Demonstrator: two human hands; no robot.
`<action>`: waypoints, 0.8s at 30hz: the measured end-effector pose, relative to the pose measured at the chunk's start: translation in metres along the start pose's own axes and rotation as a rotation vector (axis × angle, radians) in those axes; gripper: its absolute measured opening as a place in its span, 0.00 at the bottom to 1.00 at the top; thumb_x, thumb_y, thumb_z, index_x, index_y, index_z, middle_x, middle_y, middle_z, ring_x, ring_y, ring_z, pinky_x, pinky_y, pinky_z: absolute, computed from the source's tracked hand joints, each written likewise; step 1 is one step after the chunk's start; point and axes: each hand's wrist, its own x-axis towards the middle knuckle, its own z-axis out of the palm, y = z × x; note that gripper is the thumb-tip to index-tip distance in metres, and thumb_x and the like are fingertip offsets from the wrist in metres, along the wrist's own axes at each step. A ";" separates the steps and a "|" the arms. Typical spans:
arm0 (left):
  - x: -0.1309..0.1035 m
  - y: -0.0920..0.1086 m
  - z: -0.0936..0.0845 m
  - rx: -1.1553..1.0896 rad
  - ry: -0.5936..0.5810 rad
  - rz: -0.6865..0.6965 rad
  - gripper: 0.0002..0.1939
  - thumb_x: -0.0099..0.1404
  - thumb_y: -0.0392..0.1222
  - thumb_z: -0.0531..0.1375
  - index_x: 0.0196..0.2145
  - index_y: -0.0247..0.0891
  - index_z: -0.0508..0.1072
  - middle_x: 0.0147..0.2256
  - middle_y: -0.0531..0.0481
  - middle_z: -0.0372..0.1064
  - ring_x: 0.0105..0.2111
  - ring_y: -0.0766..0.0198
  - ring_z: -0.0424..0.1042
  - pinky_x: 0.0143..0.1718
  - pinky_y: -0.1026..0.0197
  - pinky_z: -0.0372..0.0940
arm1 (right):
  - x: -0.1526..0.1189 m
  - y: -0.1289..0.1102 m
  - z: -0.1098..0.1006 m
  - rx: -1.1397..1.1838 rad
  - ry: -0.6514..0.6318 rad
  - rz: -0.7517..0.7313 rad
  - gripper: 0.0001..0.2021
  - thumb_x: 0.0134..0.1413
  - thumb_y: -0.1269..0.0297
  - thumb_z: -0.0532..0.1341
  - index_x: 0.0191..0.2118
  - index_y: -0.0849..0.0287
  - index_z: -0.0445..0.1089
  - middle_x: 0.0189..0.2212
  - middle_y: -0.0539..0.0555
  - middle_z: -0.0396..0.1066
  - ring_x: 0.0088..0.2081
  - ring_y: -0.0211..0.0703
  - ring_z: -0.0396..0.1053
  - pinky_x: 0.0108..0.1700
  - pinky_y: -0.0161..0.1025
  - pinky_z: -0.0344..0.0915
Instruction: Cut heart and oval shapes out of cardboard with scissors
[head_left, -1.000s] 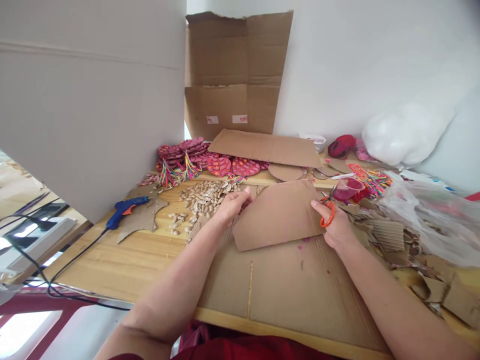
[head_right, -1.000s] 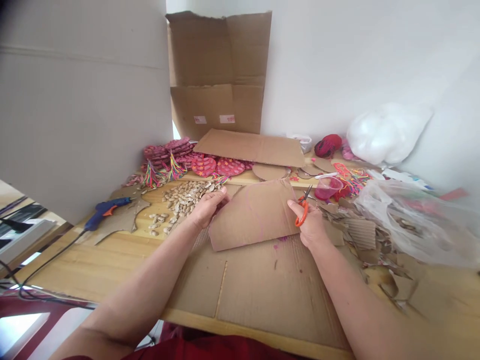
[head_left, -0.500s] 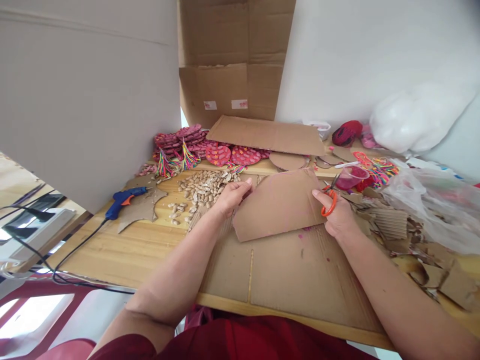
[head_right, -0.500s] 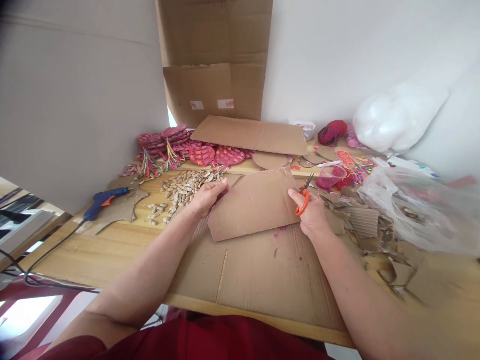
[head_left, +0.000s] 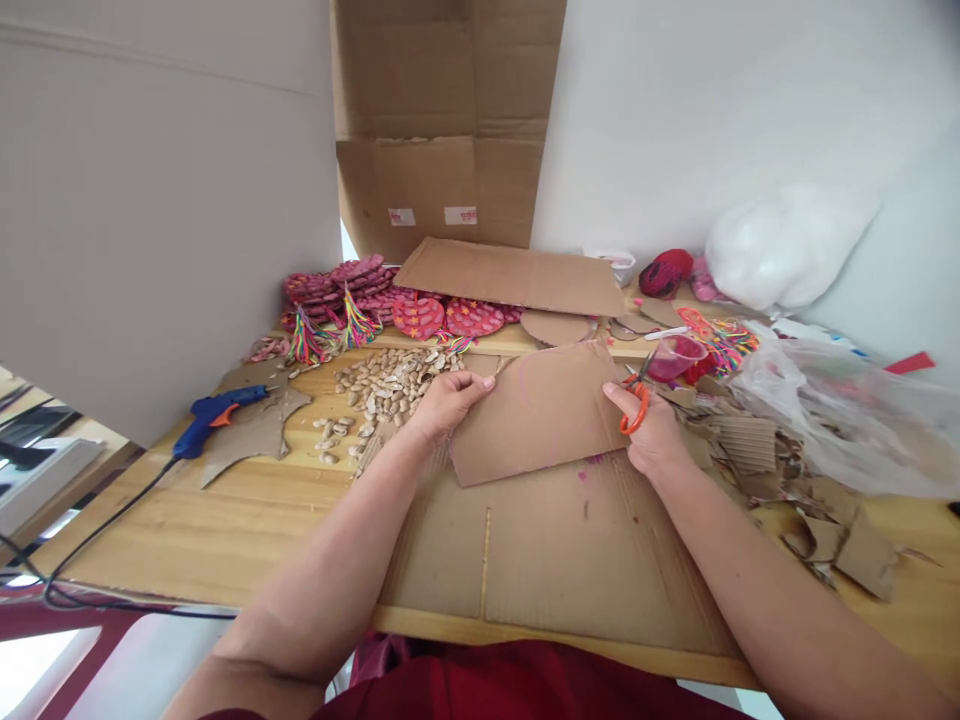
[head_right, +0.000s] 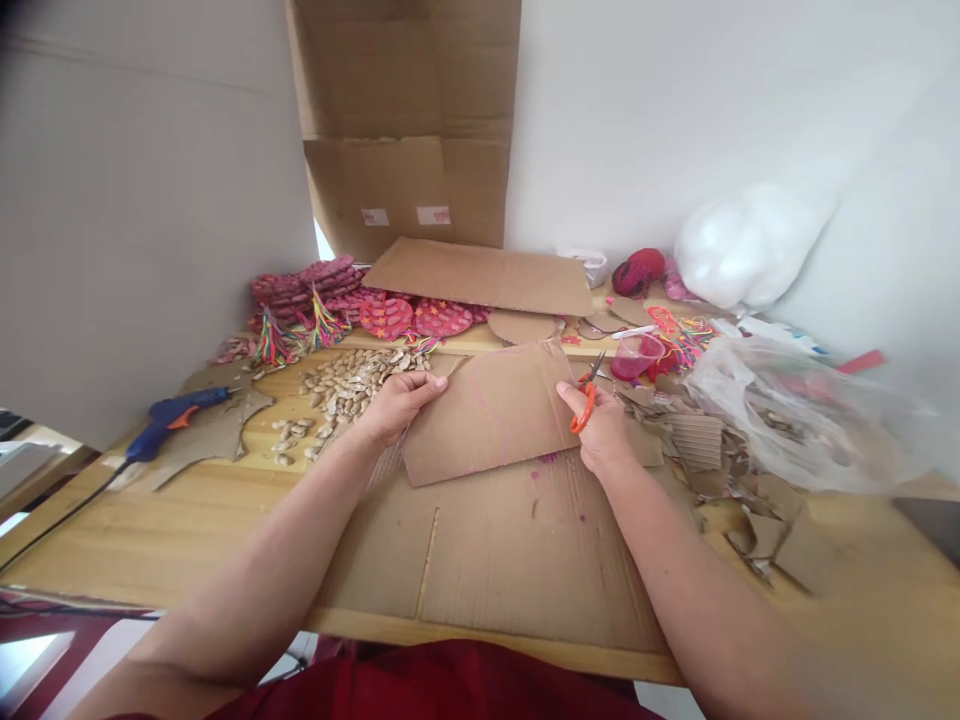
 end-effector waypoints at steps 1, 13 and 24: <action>0.001 -0.001 0.000 0.006 0.000 0.004 0.24 0.46 0.61 0.72 0.27 0.37 0.74 0.23 0.53 0.70 0.21 0.68 0.64 0.23 0.65 0.57 | 0.000 0.000 0.000 -0.001 0.006 0.006 0.19 0.32 0.50 0.76 0.26 0.55 0.71 0.22 0.48 0.74 0.30 0.47 0.73 0.36 0.44 0.68; 0.003 -0.005 0.001 0.104 0.048 0.062 0.25 0.52 0.64 0.68 0.26 0.37 0.75 0.21 0.54 0.66 0.20 0.68 0.61 0.21 0.66 0.53 | -0.001 -0.002 0.000 0.056 0.021 0.114 0.19 0.29 0.53 0.76 0.25 0.55 0.71 0.22 0.46 0.72 0.30 0.45 0.70 0.36 0.41 0.65; -0.002 0.001 0.004 0.207 0.073 0.105 0.24 0.52 0.64 0.68 0.25 0.37 0.76 0.22 0.54 0.65 0.21 0.68 0.58 0.21 0.66 0.51 | -0.002 0.000 0.001 0.090 0.016 0.127 0.19 0.29 0.55 0.77 0.27 0.56 0.71 0.24 0.46 0.73 0.32 0.44 0.71 0.36 0.41 0.66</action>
